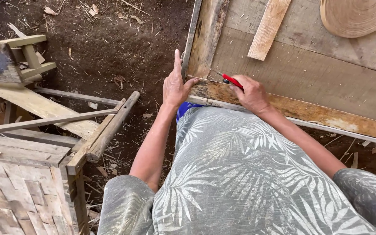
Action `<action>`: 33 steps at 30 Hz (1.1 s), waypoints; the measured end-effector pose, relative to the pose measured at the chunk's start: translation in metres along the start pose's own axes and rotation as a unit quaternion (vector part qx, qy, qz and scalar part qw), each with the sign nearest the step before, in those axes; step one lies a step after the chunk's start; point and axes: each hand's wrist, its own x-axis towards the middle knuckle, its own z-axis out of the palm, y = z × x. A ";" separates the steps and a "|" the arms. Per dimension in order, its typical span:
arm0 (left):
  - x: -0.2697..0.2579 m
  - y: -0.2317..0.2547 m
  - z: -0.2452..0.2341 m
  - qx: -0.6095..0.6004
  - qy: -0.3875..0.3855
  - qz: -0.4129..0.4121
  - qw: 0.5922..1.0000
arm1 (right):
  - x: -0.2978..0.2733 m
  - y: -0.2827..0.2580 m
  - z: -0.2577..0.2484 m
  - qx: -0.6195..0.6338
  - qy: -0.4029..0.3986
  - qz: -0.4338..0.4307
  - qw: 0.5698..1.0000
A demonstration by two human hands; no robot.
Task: Applying thin wooden strips or edge banding to a wooden frame using a utility knife for cutting.
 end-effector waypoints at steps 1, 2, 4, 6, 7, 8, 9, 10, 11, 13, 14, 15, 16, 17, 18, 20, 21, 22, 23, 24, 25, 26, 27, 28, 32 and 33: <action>-0.002 0.001 0.000 0.001 -0.003 -0.001 1.000 | 0.000 -0.004 0.000 0.001 0.000 0.003 1.000; -0.004 0.002 0.000 -0.006 0.004 -0.008 1.000 | 0.000 -0.008 -0.001 -0.006 0.000 0.009 1.000; -0.003 0.001 0.002 -0.012 0.011 -0.013 1.000 | -0.001 -0.011 -0.002 -0.015 0.003 0.015 1.000; -0.002 -0.003 0.007 -0.027 0.011 -0.024 0.999 | -0.005 -0.010 -0.003 -0.004 0.019 0.031 0.999; -0.003 0.000 0.005 -0.027 0.008 -0.024 0.999 | -0.008 -0.009 -0.002 -0.004 0.019 0.034 0.999; -0.003 0.002 0.003 -0.048 0.011 -0.031 0.998 | -0.011 -0.008 -0.001 -0.018 0.024 0.020 0.999; -0.003 0.004 0.001 -0.068 0.015 -0.039 0.997 | -0.012 -0.006 0.000 -0.031 0.028 0.004 0.999; -0.003 0.004 0.001 -0.068 0.015 -0.040 0.997 | -0.012 0.000 0.005 -0.031 0.027 0.005 0.999; -0.004 0.004 0.003 -0.090 0.015 -0.050 0.995 | -0.015 0.005 0.010 -0.040 0.032 0.001 0.999; -0.005 0.006 0.003 -0.110 0.013 -0.060 0.992 | -0.017 0.012 0.017 -0.049 0.037 0.000 0.998; -0.007 0.007 0.002 -0.118 0.016 -0.068 0.991 | -0.017 0.014 0.019 -0.046 0.037 0.006 0.998; -0.009 0.008 0.001 -0.125 0.020 -0.078 0.989 | -0.018 0.016 0.022 -0.043 0.038 0.011 0.998; -0.008 0.006 0.002 -0.124 0.017 -0.078 0.989 | -0.017 0.013 0.024 -0.042 0.038 0.014 0.998; -0.008 0.005 0.004 -0.122 0.024 -0.085 0.989 | -0.017 0.010 0.025 -0.040 0.043 0.013 0.998; -0.008 0.004 0.006 -0.120 0.030 -0.093 0.988 | -0.017 0.007 0.026 -0.038 0.049 0.013 0.998; -0.006 0.004 0.006 -0.124 0.029 -0.095 0.987 | -0.016 0.006 0.022 -0.038 0.047 0.006 0.998; -0.008 0.003 0.005 -0.127 0.026 -0.101 0.986 | -0.017 0.004 0.021 -0.037 0.043 0.001 0.998; -0.008 0.004 0.006 -0.127 0.028 -0.102 0.986 | -0.016 -0.001 0.017 -0.036 0.041 -0.001 0.998; -0.006 0.004 0.007 -0.132 0.021 -0.106 0.985 | -0.014 -0.004 0.015 -0.012 0.041 0.012 0.999; -0.004 0.004 0.008 -0.137 0.015 -0.110 0.984 | -0.012 -0.007 0.012 0.012 0.041 0.024 0.999; -0.006 0.007 0.007 -0.136 0.016 -0.110 0.984 | -0.011 -0.008 0.012 0.013 0.042 0.024 0.999; -0.006 0.011 0.005 -0.144 0.020 -0.126 0.981 | -0.010 -0.007 0.013 0.010 0.037 0.022 0.999; -0.008 0.014 0.006 -0.152 0.021 -0.142 0.978 | -0.012 -0.007 0.012 0.005 0.033 0.023 0.999; -0.006 0.012 0.009 -0.152 0.019 -0.142 0.978 | -0.012 -0.003 0.015 0.005 0.034 0.025 0.999; 0.000 -0.002 0.018 -0.165 0.025 -0.147 0.975 | -0.012 0.003 0.021 0.011 0.040 0.039 0.998; 0.002 -0.006 0.021 -0.175 0.025 -0.149 0.973 | -0.013 0.003 0.021 0.012 0.041 0.040 0.998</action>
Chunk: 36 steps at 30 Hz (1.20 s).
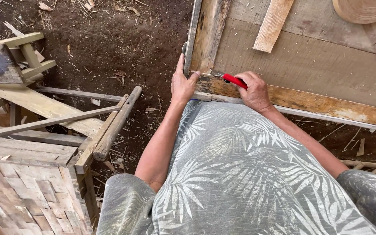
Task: Applying thin wooden strips or edge banding to a wooden frame using a utility knife for cutting.
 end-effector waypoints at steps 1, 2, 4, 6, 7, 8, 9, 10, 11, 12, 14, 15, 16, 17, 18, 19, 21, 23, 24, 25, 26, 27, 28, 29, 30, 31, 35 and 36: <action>0.001 -0.002 0.001 0.000 -0.001 -0.001 1.000 | -0.001 0.001 0.001 0.000 -0.001 0.001 1.000; 0.004 -0.003 0.002 -0.006 0.005 0.005 1.000 | -0.001 0.002 0.003 0.001 0.003 0.003 1.000; 0.005 -0.004 0.002 -0.011 0.009 0.010 1.000 | -0.002 0.003 0.005 0.003 0.005 0.006 1.000; 0.005 -0.002 0.002 -0.039 0.020 0.016 0.999 | -0.003 0.005 0.007 -0.008 0.007 0.005 1.000; 0.008 0.001 0.001 -0.039 0.018 0.017 0.999 | 0.001 0.005 0.006 -0.009 0.008 0.007 1.000; 0.007 0.001 0.000 -0.043 0.021 0.018 0.999 | 0.000 0.002 0.005 -0.005 0.010 0.007 1.000; 0.005 0.001 -0.001 -0.047 0.024 0.018 0.998 | -0.001 0.000 0.004 -0.001 0.012 0.008 1.000; 0.003 0.003 -0.002 -0.046 0.025 0.017 0.998 | 0.001 -0.004 0.004 0.000 0.010 0.009 1.000; 0.002 0.006 -0.002 -0.052 0.026 0.016 0.998 | 0.002 -0.008 0.004 0.007 0.013 0.007 1.000; 0.001 0.009 -0.001 -0.059 0.025 0.016 0.998 | 0.003 -0.011 0.003 0.011 0.016 0.007 1.000; 0.002 0.006 -0.001 -0.060 0.025 0.016 0.998 | 0.009 -0.011 0.008 0.012 0.017 0.000 1.000; 0.002 0.005 -0.001 -0.060 0.026 0.017 0.998 | 0.012 -0.011 0.011 0.014 0.020 -0.008 1.000; 0.001 0.004 0.000 -0.059 0.027 0.015 0.998 | 0.011 -0.011 0.012 0.015 0.018 -0.007 1.000; 0.000 0.005 0.000 -0.061 0.028 0.015 0.998 | 0.010 -0.011 0.014 0.016 0.016 -0.013 1.000; 0.000 0.006 0.002 -0.064 0.030 0.017 0.997 | 0.011 -0.010 0.013 0.015 0.016 -0.020 1.000; 0.002 0.006 0.001 -0.065 0.030 0.016 0.997 | 0.013 -0.010 0.013 0.015 0.015 -0.020 1.000; 0.001 0.006 -0.001 -0.058 0.028 0.020 0.998 | 0.014 -0.011 0.009 -0.006 -0.009 -0.033 0.999; 0.003 0.009 -0.001 -0.057 0.027 0.025 0.998 | 0.018 -0.012 0.005 0.004 -0.020 -0.035 0.999; -0.001 0.009 -0.001 -0.053 0.019 0.021 0.998 | 0.014 -0.014 0.004 0.015 -0.035 -0.026 0.999; 0.000 0.007 -0.002 -0.055 0.021 0.021 0.998 | 0.016 -0.016 0.000 0.014 -0.037 -0.029 0.999; 0.000 0.006 -0.001 -0.056 0.018 0.020 0.998 | 0.018 -0.018 -0.004 0.020 -0.045 -0.030 0.998; 0.001 0.004 -0.001 -0.058 0.015 0.020 0.998 | 0.021 -0.020 -0.008 0.026 -0.052 -0.031 0.998; 0.001 0.003 -0.002 -0.061 0.019 0.020 0.998 | 0.024 -0.023 -0.011 0.025 -0.054 -0.035 0.998; 0.002 0.001 -0.003 -0.060 0.011 0.027 0.998 | 0.027 -0.025 -0.015 0.022 -0.059 -0.031 0.998; 0.000 -0.002 -0.004 -0.059 0.001 0.031 0.998 | 0.027 -0.028 -0.018 0.020 -0.066 -0.025 0.997; -0.002 -0.001 -0.004 -0.060 0.003 0.028 0.998 | 0.028 -0.028 -0.016 0.020 -0.069 -0.026 0.997; -0.012 0.010 -0.007 -0.049 -0.007 0.038 0.998 | 0.025 -0.017 -0.008 0.023 -0.068 -0.019 0.997; -0.015 0.014 -0.011 -0.036 -0.008 0.037 0.999 | 0.025 -0.012 -0.005 0.036 -0.063 -0.001 0.997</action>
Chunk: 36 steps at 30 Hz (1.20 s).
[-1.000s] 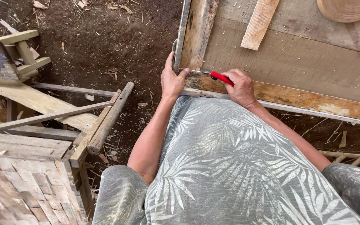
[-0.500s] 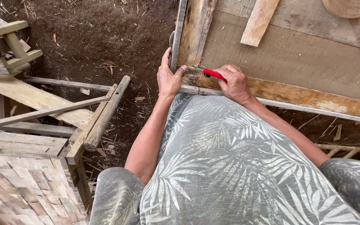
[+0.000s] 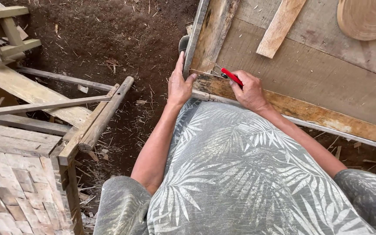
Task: Applying thin wooden strips or edge banding to a wooden frame using a utility knife for cutting.
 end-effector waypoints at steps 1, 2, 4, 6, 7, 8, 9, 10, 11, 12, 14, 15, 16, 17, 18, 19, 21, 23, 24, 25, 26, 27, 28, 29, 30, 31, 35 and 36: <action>-0.005 0.001 -0.001 -0.001 0.003 0.000 1.000 | 0.001 -0.003 -0.001 0.000 -0.001 -0.003 1.000; -0.009 0.002 -0.002 -0.005 0.000 -0.003 1.000 | 0.001 -0.006 -0.003 0.002 0.001 0.002 1.000; -0.012 0.001 -0.003 -0.010 -0.002 -0.009 1.000 | 0.002 -0.014 -0.006 0.004 0.001 0.008 1.000; -0.010 -0.002 -0.004 0.010 0.005 -0.017 1.000 | 0.006 -0.024 -0.009 0.008 0.003 -0.016 1.000; -0.009 0.000 -0.003 0.009 0.006 -0.017 1.000 | 0.004 -0.026 -0.011 0.008 0.002 -0.016 1.000; -0.009 0.001 -0.002 0.016 0.010 -0.026 0.999 | 0.002 -0.027 -0.013 -0.022 -0.020 -0.035 0.999; -0.010 0.002 -0.002 0.024 0.015 -0.034 0.999 | 0.000 -0.029 -0.015 -0.051 -0.041 -0.054 0.996; -0.010 0.000 0.000 0.023 0.015 -0.036 0.999 | -0.001 -0.027 -0.014 -0.051 -0.043 -0.054 0.996; -0.010 -0.002 0.001 0.027 0.019 -0.045 0.998 | -0.001 -0.025 -0.013 -0.097 -0.060 -0.074 0.991; -0.010 -0.004 0.002 0.031 0.023 -0.053 0.998 | -0.001 -0.023 -0.012 -0.143 -0.077 -0.095 0.982; -0.010 -0.006 0.003 0.028 0.026 -0.054 0.998 | 0.007 -0.034 -0.015 -0.167 -0.084 -0.105 0.977; -0.010 -0.007 0.004 0.027 0.028 -0.055 0.998 | 0.010 -0.040 -0.017 -0.191 -0.090 -0.114 0.971; -0.010 -0.007 0.005 0.026 0.029 -0.055 0.998 | 0.012 -0.046 -0.020 -0.192 -0.091 -0.115 0.970; -0.010 -0.007 0.005 0.017 0.033 -0.057 0.998 | 0.015 -0.052 -0.022 -0.209 -0.097 -0.116 0.966; -0.011 -0.007 0.005 0.008 0.037 -0.059 0.998 | 0.017 -0.058 -0.024 -0.226 -0.103 -0.118 0.961; -0.011 -0.007 0.006 0.007 0.038 -0.060 0.997 | 0.016 -0.054 -0.022 -0.227 -0.104 -0.118 0.961; -0.010 -0.008 0.006 0.006 0.044 -0.058 0.997 | 0.016 -0.046 -0.019 -0.235 -0.109 -0.134 0.957; -0.011 -0.008 0.006 0.002 0.047 -0.058 0.997 | 0.016 -0.048 -0.019 -0.249 -0.106 -0.143 0.952; -0.011 -0.008 0.006 -0.001 0.048 -0.057 0.997 | 0.016 -0.049 -0.020 -0.263 -0.100 -0.151 0.948; -0.012 -0.008 0.006 -0.001 0.049 -0.057 0.997 | 0.016 -0.049 -0.019 -0.263 -0.101 -0.151 0.948; -0.012 -0.007 0.006 -0.003 0.049 -0.052 0.997 | 0.016 -0.048 -0.018 -0.268 -0.099 -0.158 0.945; -0.013 -0.007 0.006 -0.004 0.050 -0.047 0.998 | 0.016 -0.047 -0.017 -0.274 -0.097 -0.164 0.943; -0.014 -0.006 0.005 -0.005 0.050 -0.047 0.998 | 0.015 -0.045 -0.016 -0.274 -0.097 -0.164 0.943; -0.015 -0.005 0.004 0.004 0.049 -0.044 0.998 | 0.014 -0.043 -0.014 -0.301 -0.087 -0.175 0.933; -0.015 -0.003 0.004 0.013 0.047 -0.041 0.998 | 0.014 -0.040 -0.013 -0.329 -0.076 -0.186 0.923; -0.012 -0.004 0.004 0.012 0.047 -0.041 0.998 | 0.015 -0.039 -0.012 -0.329 -0.076 -0.186 0.923; -0.008 -0.013 0.011 0.048 0.064 -0.038 0.996 | 0.008 -0.029 -0.002 -0.353 -0.096 -0.189 0.911; -0.004 -0.015 0.013 0.057 0.071 -0.043 0.995 | 0.009 -0.023 0.001 -0.356 -0.087 -0.195 0.910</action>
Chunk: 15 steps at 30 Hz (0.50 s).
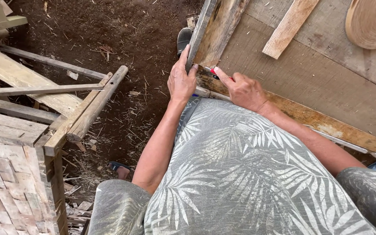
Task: Applying thin wooden strips or edge banding to a wooden frame using a utility knife for cutting.
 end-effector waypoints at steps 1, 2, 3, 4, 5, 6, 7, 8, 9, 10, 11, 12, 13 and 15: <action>0.003 0.000 0.001 -0.001 0.002 0.001 1.000 | 0.003 0.001 -0.002 -0.001 0.001 -0.001 1.000; 0.002 -0.002 0.003 -0.004 0.006 0.001 1.000 | 0.002 0.000 -0.004 -0.004 0.011 -0.002 1.000; 0.001 -0.003 0.005 -0.007 0.011 0.001 1.000 | 0.000 0.000 -0.006 -0.007 0.020 -0.004 1.000; 0.002 -0.007 0.008 -0.007 0.011 0.001 1.000 | 0.001 -0.001 -0.009 -0.008 0.020 -0.004 1.000; 0.004 -0.011 0.011 0.001 0.021 0.010 1.000 | 0.002 -0.001 -0.012 -0.008 0.021 -0.003 1.000; 0.006 -0.014 0.014 0.010 0.031 0.019 0.999 | 0.004 -0.002 -0.015 -0.009 0.022 -0.002 1.000; 0.005 -0.005 0.011 0.011 0.031 0.020 0.999 | 0.002 0.001 -0.012 -0.009 0.023 -0.002 1.000; 0.004 0.005 0.009 0.031 0.059 0.041 0.997 | 0.001 0.004 -0.010 -0.017 0.024 -0.027 0.999; 0.004 0.014 0.007 0.052 0.086 0.062 0.993 | 0.000 0.008 -0.006 -0.025 0.025 -0.051 0.998; 0.014 0.020 0.005 0.051 0.084 0.063 0.993 | 0.001 0.010 -0.007 -0.026 0.024 -0.049 0.998; 0.024 0.026 0.003 0.082 0.051 0.110 0.989 | 0.002 0.013 -0.008 -0.021 0.016 -0.052 0.998; 0.031 0.029 -0.002 0.114 0.018 0.151 0.982 | 0.002 0.012 -0.007 -0.012 0.007 -0.057 0.998; 0.035 0.032 -0.007 0.115 0.018 0.148 0.982 | -0.001 0.010 -0.010 -0.009 0.005 -0.059 0.998; 0.055 0.043 -0.018 0.230 -0.054 0.277 0.931 | 0.005 0.013 -0.017 -0.033 0.010 -0.056 0.998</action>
